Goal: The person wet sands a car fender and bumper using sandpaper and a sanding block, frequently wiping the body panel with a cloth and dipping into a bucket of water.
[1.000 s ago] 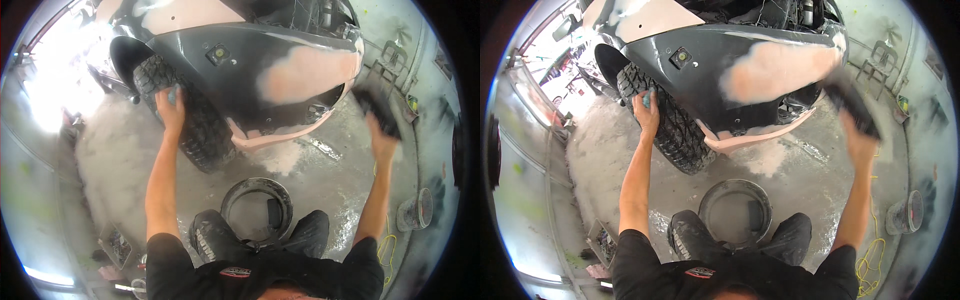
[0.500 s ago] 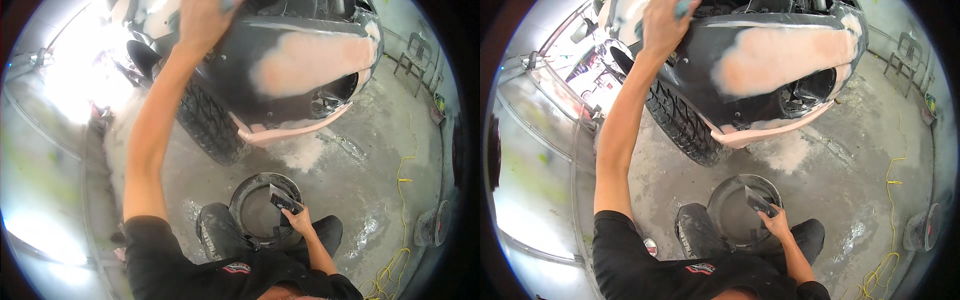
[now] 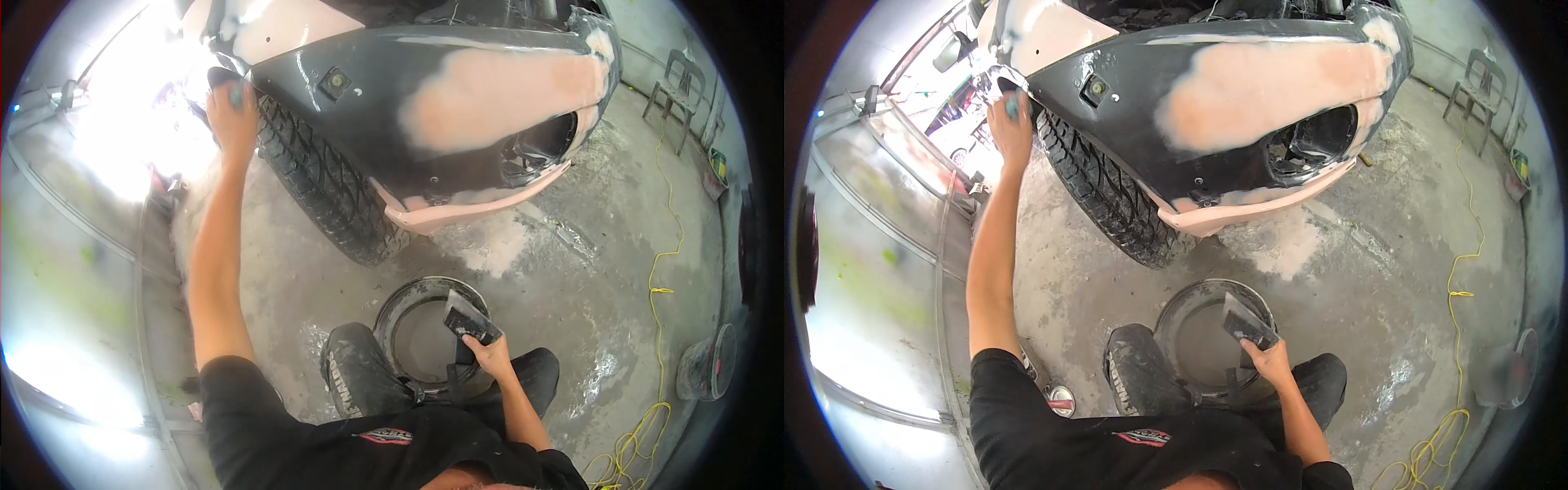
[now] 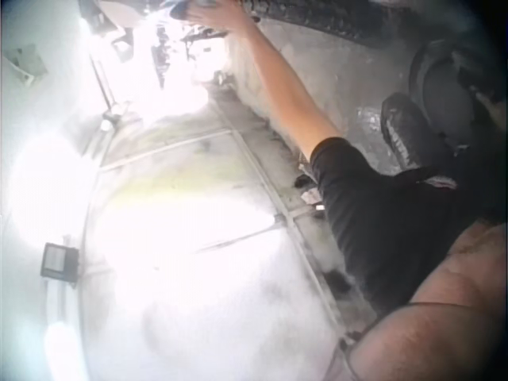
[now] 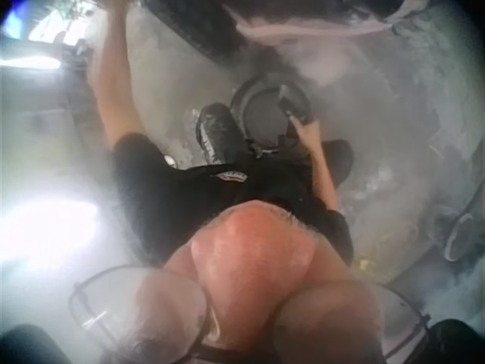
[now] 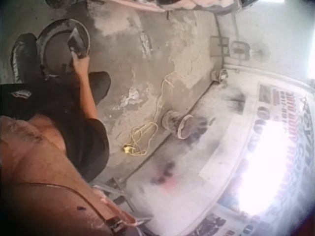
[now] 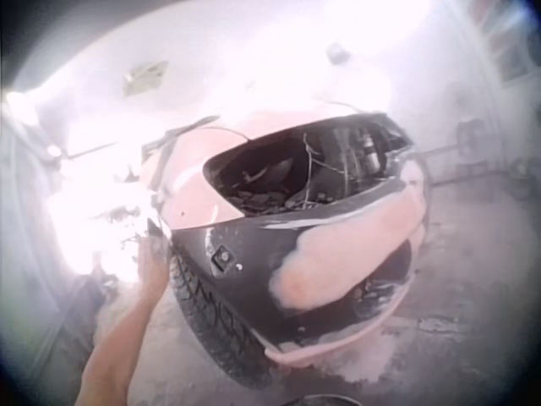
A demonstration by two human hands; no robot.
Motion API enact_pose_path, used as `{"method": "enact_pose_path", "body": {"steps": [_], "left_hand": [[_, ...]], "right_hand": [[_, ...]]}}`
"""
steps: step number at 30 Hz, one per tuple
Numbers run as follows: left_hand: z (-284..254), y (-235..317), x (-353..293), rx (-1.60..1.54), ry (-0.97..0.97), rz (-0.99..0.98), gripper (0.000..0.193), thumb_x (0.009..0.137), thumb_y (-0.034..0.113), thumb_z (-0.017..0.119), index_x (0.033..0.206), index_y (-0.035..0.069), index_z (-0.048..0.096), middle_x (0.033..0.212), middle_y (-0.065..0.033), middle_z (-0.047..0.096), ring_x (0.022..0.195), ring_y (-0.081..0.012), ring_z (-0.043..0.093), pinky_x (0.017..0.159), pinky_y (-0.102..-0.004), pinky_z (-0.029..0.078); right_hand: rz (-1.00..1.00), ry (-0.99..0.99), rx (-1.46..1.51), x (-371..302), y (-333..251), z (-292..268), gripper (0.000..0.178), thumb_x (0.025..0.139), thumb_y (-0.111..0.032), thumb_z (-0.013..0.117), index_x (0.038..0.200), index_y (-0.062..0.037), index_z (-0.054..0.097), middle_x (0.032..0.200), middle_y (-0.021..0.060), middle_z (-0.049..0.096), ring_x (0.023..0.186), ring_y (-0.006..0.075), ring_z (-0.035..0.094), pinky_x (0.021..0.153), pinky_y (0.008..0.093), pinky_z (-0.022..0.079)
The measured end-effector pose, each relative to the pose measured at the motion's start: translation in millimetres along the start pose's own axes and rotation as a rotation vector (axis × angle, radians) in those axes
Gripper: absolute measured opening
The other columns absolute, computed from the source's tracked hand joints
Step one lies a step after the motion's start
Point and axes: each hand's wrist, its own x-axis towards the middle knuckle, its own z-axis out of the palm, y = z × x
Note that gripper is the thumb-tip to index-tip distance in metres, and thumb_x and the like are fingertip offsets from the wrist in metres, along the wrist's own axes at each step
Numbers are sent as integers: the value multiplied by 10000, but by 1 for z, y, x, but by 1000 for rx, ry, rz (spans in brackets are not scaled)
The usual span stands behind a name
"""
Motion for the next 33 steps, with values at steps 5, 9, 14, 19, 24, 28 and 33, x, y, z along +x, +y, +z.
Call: {"method": "enact_pose_path", "body": {"steps": [5, 9, 14, 19, 24, 28, 33], "left_hand": [[-19, 20, -142, -152, -138, -57, 225, 1036, 194, 657, 1169, 15, 688, 1173, -192, 720, 1110, -375, 656, 1064, -471, 442], [-43, 100, -250, -516, -467, -285, 131, 908, 107, 745, 1024, 46, 752, 1061, -151, 733, 1027, -338, 661, 931, -440, 508], [-56, 212, -324, -843, -991, -635, 283, 972, 309, 760, 1019, 31, 782, 1033, -155, 764, 997, -259, 707, 918, -389, 534], [-61, 259, -361, -1373, -1231, -1112, 495, 1029, 462, 698, 1068, -29, 743, 1019, -74, 746, 965, -144, 641, 898, -335, 515], [-65, 260, -363, -1443, -1161, -1231, 357, 1020, 328, 747, 1087, -22, 732, 991, -45, 743, 871, -104, 660, 765, -270, 529], [-69, 246, -344, -1495, -1132, -1219, 363, 1023, 311, 741, 1139, -33, 742, 998, -39, 749, 855, -95, 662, 754, -257, 532], [-71, 226, -349, -1467, -1212, -949, 368, 1025, 327, 738, 1156, -16, 764, 1022, -24, 752, 907, -90, 654, 827, -276, 526]], "right_hand": [[47, 146, 292, 6, -11, -13, 416, 951, -132, 771, 1314, 41, 661, 1212, 102, 731, 1103, 186, 675, 1012, 354, 517], [75, 161, 475, 13, -38, 0, 340, 1048, -205, 681, 1311, 5, 632, 1136, 83, 719, 1008, 186, 687, 883, 406, 592], [73, 171, 675, 34, -45, 19, 524, 1086, -457, 604, 1268, 34, 626, 1129, 108, 721, 931, 228, 717, 816, 431, 612], [65, 158, 639, 39, -73, 42, 509, 1089, -447, 602, 1285, 21, 630, 1157, 102, 722, 967, 234, 718, 815, 431, 612], [34, 66, 661, 40, -75, 43, 458, 1093, -425, 600, 1291, -17, 661, 1203, 101, 739, 1051, 225, 717, 898, 463, 595], [-47, 68, 628, 46, -64, 12, 362, 1083, -387, 637, 1201, -51, 703, 1130, 31, 744, 997, 156, 693, 897, 371, 552], [-59, 131, 303, 53, -62, 12, 186, 1049, -230, 705, 985, -56, 719, 917, -77, 637, 792, 48, 514, 764, 254, 408]]}}
